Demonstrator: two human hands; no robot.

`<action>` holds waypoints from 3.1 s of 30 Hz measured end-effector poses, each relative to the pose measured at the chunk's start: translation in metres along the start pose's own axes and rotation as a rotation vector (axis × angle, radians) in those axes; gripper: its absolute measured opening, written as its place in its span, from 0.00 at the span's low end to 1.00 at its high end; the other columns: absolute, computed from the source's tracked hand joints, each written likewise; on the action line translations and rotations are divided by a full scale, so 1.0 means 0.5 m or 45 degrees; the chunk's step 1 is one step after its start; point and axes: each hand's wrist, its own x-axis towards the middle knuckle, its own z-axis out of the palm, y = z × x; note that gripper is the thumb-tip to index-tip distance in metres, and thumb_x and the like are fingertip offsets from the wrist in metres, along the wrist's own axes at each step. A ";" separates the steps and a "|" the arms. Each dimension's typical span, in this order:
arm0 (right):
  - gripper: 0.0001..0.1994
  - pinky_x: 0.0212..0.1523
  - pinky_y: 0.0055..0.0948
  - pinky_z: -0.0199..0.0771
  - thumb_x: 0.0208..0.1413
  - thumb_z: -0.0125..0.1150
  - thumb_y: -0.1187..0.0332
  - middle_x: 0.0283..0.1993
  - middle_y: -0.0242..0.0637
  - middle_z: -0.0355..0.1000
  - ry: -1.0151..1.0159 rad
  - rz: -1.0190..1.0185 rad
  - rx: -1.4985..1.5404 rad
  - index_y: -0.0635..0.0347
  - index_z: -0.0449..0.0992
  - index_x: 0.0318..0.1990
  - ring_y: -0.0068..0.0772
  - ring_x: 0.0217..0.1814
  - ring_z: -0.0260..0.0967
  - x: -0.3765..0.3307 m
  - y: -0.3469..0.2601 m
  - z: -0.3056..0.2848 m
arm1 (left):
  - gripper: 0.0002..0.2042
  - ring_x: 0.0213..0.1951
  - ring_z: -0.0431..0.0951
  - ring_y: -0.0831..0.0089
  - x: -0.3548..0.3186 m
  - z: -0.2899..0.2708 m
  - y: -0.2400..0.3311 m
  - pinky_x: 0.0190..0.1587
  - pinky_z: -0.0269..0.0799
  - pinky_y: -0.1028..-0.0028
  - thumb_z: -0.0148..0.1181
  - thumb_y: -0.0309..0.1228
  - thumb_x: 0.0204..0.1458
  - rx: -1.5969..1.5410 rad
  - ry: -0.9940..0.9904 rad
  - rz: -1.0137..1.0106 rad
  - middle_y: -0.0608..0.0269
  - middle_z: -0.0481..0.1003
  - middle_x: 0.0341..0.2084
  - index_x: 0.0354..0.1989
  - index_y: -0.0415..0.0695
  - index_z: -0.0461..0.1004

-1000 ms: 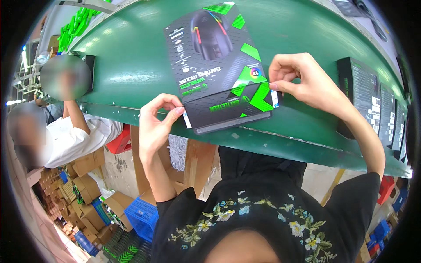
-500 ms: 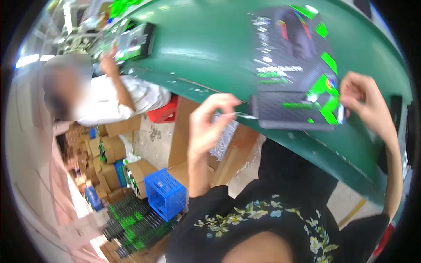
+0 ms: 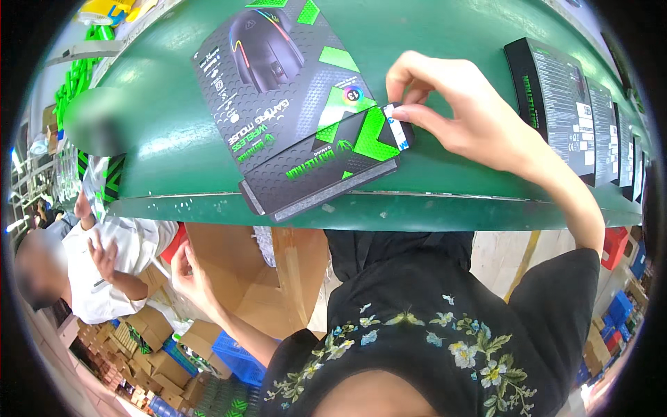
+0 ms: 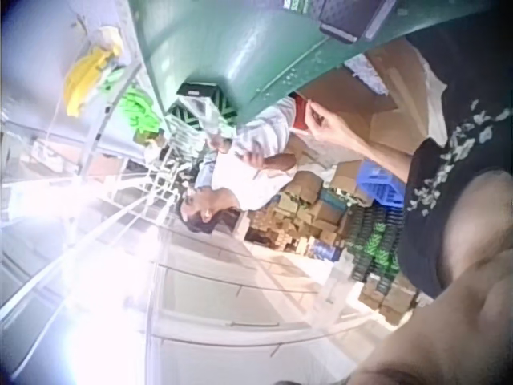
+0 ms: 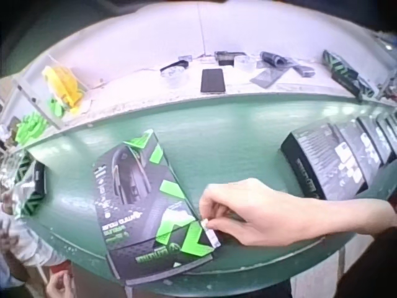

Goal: The person is folding and closing retail boxes for computer mice on an assembly line.

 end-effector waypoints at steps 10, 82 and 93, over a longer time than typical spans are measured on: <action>0.07 0.34 0.39 0.64 0.51 0.58 0.78 0.25 0.44 0.64 -0.184 0.024 -0.140 0.66 0.64 0.31 0.48 0.28 0.64 0.013 0.012 -0.011 | 0.06 0.32 0.77 0.72 -0.052 0.094 0.234 0.38 0.73 0.75 0.57 0.17 0.54 -0.282 -0.265 0.577 0.57 0.77 0.33 0.39 0.35 0.77; 0.35 0.66 0.29 0.55 0.59 0.58 0.57 0.62 0.41 0.64 0.533 0.034 0.715 0.68 0.54 0.68 0.30 0.66 0.59 -0.038 -0.109 -0.074 | 0.23 0.54 0.72 0.63 0.045 0.119 0.419 0.57 0.69 0.63 0.50 0.31 0.62 -2.156 -0.858 0.304 0.53 0.69 0.55 0.64 0.39 0.56; 0.26 0.66 0.38 0.58 0.59 0.57 0.62 0.64 0.52 0.62 0.248 -0.129 0.932 0.66 0.63 0.62 0.42 0.67 0.60 -0.016 -0.080 -0.056 | 0.28 0.60 0.67 0.57 0.064 0.160 0.445 0.62 0.61 0.56 0.53 0.18 0.55 -2.214 -0.771 0.549 0.53 0.67 0.56 0.64 0.51 0.57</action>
